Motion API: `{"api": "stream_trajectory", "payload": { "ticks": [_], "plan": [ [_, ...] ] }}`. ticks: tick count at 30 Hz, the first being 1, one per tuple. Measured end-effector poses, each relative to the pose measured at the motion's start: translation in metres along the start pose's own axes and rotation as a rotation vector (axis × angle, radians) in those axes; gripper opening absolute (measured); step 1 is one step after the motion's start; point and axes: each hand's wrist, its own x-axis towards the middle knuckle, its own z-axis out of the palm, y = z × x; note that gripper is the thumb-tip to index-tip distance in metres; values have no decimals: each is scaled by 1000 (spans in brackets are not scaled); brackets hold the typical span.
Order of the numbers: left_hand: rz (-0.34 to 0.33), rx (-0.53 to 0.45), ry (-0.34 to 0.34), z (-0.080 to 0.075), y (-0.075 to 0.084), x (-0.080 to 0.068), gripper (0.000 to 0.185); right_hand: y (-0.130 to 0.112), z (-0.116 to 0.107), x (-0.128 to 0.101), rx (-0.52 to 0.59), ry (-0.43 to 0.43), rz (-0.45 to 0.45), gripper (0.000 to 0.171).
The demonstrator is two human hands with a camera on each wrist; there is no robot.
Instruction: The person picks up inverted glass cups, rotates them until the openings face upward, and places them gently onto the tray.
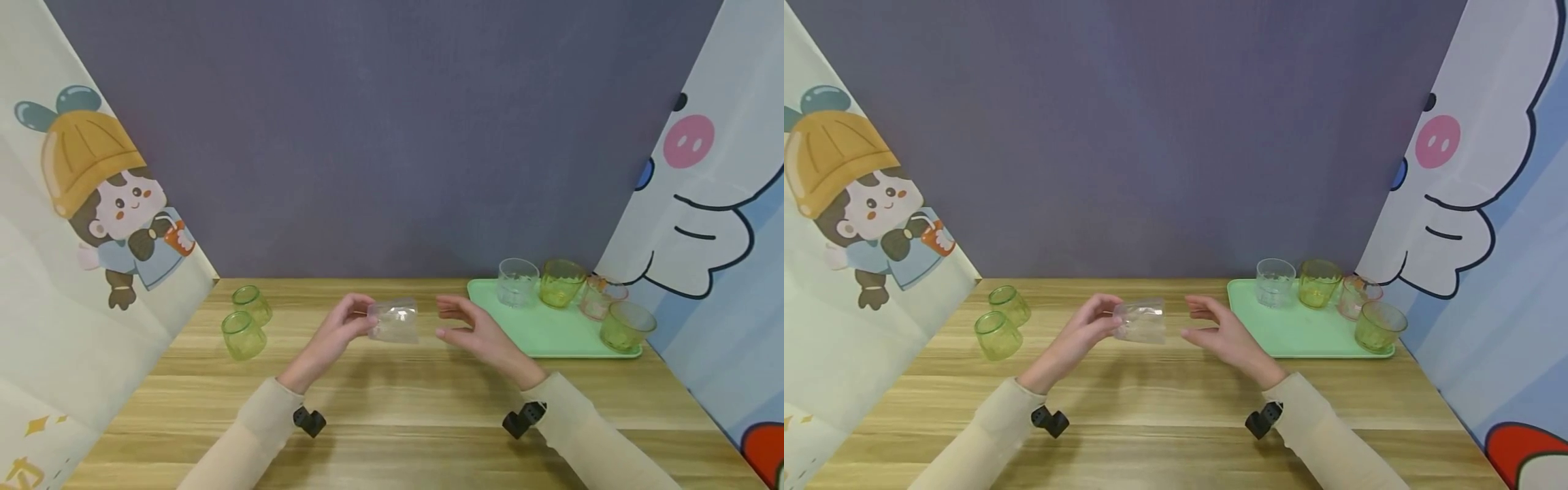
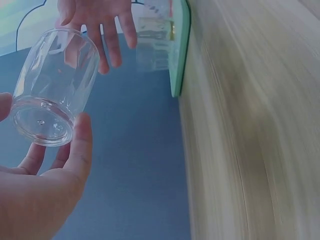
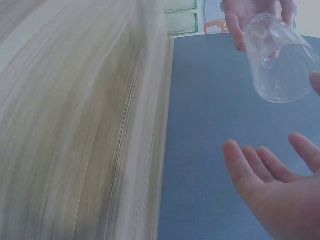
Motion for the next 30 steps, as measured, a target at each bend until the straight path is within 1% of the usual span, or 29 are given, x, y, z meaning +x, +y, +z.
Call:
{"api": "stream_trajectory", "payload": {
  "ticks": [6,17,26,30],
  "plan": [
    [9,1,-2,5,1,-1,41,-2,3,-1,35,-17,-5,62],
    [25,-6,-9,14,1,-1,38,-6,9,-5,70,-45,-47,66],
    [25,-10,-41,19,2,-2,40,-10,13,-7,88,-51,-62,66],
    [35,-7,-46,22,1,-2,40,-12,14,-8,105,-45,-67,68]
  ]
}}
